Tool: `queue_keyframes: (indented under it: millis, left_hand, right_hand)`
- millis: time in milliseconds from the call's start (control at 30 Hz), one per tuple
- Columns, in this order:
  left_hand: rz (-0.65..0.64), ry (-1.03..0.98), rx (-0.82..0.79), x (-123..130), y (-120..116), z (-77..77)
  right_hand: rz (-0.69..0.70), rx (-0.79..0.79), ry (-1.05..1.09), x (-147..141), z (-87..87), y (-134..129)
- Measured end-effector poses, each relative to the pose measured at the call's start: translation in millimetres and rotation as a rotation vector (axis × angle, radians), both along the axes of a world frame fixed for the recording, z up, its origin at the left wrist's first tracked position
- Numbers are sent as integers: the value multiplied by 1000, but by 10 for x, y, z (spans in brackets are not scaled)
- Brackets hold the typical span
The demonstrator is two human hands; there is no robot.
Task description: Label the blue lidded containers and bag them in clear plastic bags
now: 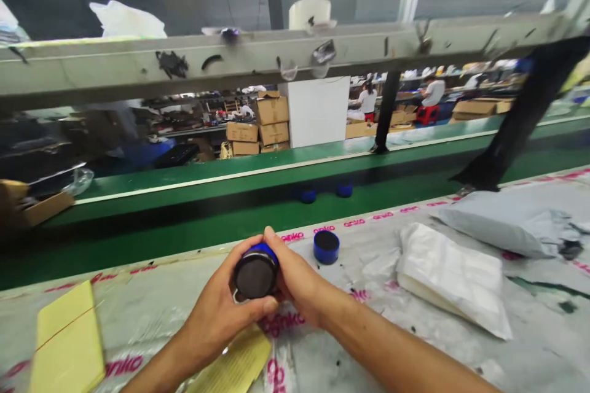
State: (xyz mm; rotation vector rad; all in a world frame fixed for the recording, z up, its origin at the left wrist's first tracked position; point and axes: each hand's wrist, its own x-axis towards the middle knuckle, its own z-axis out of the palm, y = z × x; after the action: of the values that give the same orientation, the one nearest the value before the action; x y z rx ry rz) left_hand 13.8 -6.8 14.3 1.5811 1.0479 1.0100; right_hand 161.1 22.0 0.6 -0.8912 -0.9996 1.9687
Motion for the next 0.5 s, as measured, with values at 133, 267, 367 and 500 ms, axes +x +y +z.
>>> queue_keyframes:
  millis: [133, 267, 367, 500]
  left_hand:
    - [180, -54, -5, -273, -106, -17]
    - [283, -135, -221, -513, -251, -131]
    - [289, -231, -377, -583, -332, -244]
    - [359, -127, -343, -651, -330, -329]
  right_hand:
    - [21, 277, -362, 70, -101, -69]
    - [-31, 639, -778, 220, -218, -292]
    - [29, 660, -930, 201, -310, -488]
    - [22, 632, -1030, 66, -406, -586]
